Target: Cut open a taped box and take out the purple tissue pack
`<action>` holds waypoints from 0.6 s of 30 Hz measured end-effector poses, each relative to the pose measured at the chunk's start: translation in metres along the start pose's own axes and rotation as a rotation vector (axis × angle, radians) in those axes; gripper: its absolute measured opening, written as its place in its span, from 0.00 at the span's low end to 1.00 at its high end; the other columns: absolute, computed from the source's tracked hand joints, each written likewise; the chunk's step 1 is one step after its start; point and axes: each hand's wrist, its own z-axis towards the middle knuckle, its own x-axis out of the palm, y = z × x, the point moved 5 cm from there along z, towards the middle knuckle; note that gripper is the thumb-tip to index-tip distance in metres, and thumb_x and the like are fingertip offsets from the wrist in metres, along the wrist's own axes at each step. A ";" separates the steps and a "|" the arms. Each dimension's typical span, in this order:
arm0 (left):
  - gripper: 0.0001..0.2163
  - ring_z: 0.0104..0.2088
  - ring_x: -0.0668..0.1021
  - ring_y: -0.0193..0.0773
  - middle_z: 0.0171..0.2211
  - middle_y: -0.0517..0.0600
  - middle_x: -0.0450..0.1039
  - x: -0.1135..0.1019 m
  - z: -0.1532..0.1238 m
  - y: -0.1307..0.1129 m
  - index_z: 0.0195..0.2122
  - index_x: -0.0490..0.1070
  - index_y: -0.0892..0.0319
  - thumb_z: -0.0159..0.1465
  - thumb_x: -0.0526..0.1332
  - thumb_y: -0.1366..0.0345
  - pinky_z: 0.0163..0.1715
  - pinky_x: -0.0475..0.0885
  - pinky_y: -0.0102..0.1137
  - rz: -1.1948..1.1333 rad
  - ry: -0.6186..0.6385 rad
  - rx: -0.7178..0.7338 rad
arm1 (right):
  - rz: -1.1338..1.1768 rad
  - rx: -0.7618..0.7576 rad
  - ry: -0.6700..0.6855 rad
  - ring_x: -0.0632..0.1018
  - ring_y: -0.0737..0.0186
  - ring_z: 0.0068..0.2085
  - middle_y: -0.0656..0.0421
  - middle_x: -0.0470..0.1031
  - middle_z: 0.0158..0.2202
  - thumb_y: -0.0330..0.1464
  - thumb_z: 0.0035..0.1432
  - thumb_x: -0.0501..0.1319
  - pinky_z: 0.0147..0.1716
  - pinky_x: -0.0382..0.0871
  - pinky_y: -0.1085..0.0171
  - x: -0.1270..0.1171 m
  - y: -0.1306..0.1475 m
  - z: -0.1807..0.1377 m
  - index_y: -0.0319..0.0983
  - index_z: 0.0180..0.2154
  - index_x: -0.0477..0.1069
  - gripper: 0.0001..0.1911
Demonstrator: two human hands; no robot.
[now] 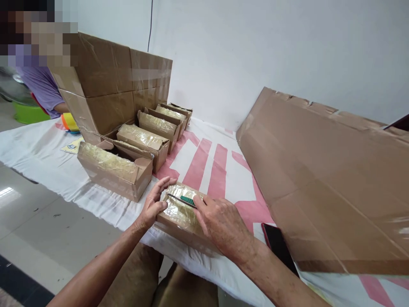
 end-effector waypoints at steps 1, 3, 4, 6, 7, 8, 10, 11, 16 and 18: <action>0.33 0.65 0.69 0.54 0.63 0.57 0.71 0.000 0.000 0.000 0.64 0.63 0.55 0.54 0.61 0.65 0.66 0.59 0.47 0.001 -0.001 0.005 | 0.013 0.003 -0.004 0.80 0.60 0.31 0.56 0.82 0.36 0.27 0.67 0.58 0.28 0.63 0.64 0.002 0.000 -0.002 0.40 0.44 0.72 0.07; 0.33 0.65 0.69 0.54 0.63 0.57 0.71 0.000 -0.001 -0.001 0.64 0.63 0.55 0.54 0.61 0.65 0.66 0.59 0.48 0.007 -0.001 0.017 | 0.022 0.014 0.002 0.80 0.60 0.31 0.56 0.82 0.35 0.27 0.66 0.58 0.28 0.62 0.65 0.004 -0.002 -0.005 0.40 0.43 0.72 0.06; 0.33 0.65 0.69 0.54 0.63 0.57 0.71 0.000 -0.001 -0.001 0.64 0.63 0.55 0.54 0.61 0.65 0.66 0.58 0.48 0.013 -0.001 0.019 | 0.014 0.020 0.017 0.79 0.60 0.30 0.56 0.81 0.34 0.26 0.66 0.58 0.27 0.62 0.65 0.005 -0.002 -0.005 0.40 0.41 0.72 0.06; 0.33 0.65 0.69 0.54 0.63 0.57 0.71 0.000 -0.002 0.000 0.64 0.63 0.55 0.55 0.61 0.66 0.66 0.58 0.48 0.027 -0.003 0.018 | -0.017 0.031 0.077 0.79 0.60 0.29 0.57 0.80 0.31 0.26 0.64 0.59 0.26 0.60 0.65 0.004 -0.003 -0.003 0.40 0.39 0.72 0.05; 0.33 0.66 0.69 0.54 0.63 0.56 0.70 -0.001 -0.002 0.000 0.64 0.63 0.55 0.55 0.61 0.66 0.66 0.58 0.48 0.032 -0.003 0.017 | -0.036 0.037 0.116 0.79 0.60 0.28 0.57 0.80 0.30 0.25 0.64 0.59 0.26 0.59 0.64 0.002 -0.003 -0.001 0.40 0.38 0.73 0.05; 0.32 0.66 0.68 0.54 0.63 0.56 0.70 -0.001 -0.002 0.001 0.64 0.63 0.55 0.55 0.60 0.66 0.66 0.58 0.48 0.036 -0.003 0.017 | -0.055 0.042 0.158 0.79 0.59 0.28 0.57 0.80 0.31 0.25 0.64 0.59 0.25 0.59 0.64 0.000 -0.003 0.002 0.40 0.39 0.73 0.06; 0.32 0.66 0.68 0.53 0.63 0.56 0.70 -0.002 -0.002 0.003 0.64 0.63 0.56 0.55 0.60 0.66 0.66 0.58 0.47 0.040 -0.001 0.023 | -0.091 0.045 0.243 0.79 0.57 0.27 0.56 0.81 0.31 0.24 0.62 0.59 0.25 0.59 0.63 -0.008 -0.003 0.009 0.40 0.40 0.74 0.09; 0.32 0.66 0.68 0.53 0.63 0.56 0.70 -0.002 -0.002 0.004 0.64 0.63 0.56 0.55 0.60 0.66 0.67 0.58 0.47 0.042 0.000 0.029 | -0.106 0.041 0.284 0.79 0.56 0.27 0.55 0.81 0.31 0.23 0.60 0.59 0.25 0.59 0.62 -0.011 -0.003 0.012 0.40 0.40 0.75 0.10; 0.33 0.66 0.69 0.55 0.63 0.57 0.71 -0.006 -0.002 0.007 0.64 0.65 0.56 0.54 0.61 0.66 0.66 0.58 0.48 0.069 -0.015 0.030 | -0.096 0.019 0.382 0.78 0.56 0.24 0.55 0.78 0.24 0.20 0.53 0.61 0.23 0.57 0.62 -0.021 -0.017 0.008 0.41 0.29 0.76 0.10; 0.32 0.65 0.69 0.56 0.62 0.57 0.72 -0.007 -0.003 0.008 0.63 0.65 0.57 0.54 0.61 0.65 0.66 0.59 0.49 0.063 -0.023 0.019 | -0.036 0.035 0.344 0.76 0.59 0.22 0.56 0.77 0.22 0.23 0.58 0.61 0.24 0.57 0.62 -0.022 -0.030 -0.006 0.42 0.26 0.75 0.11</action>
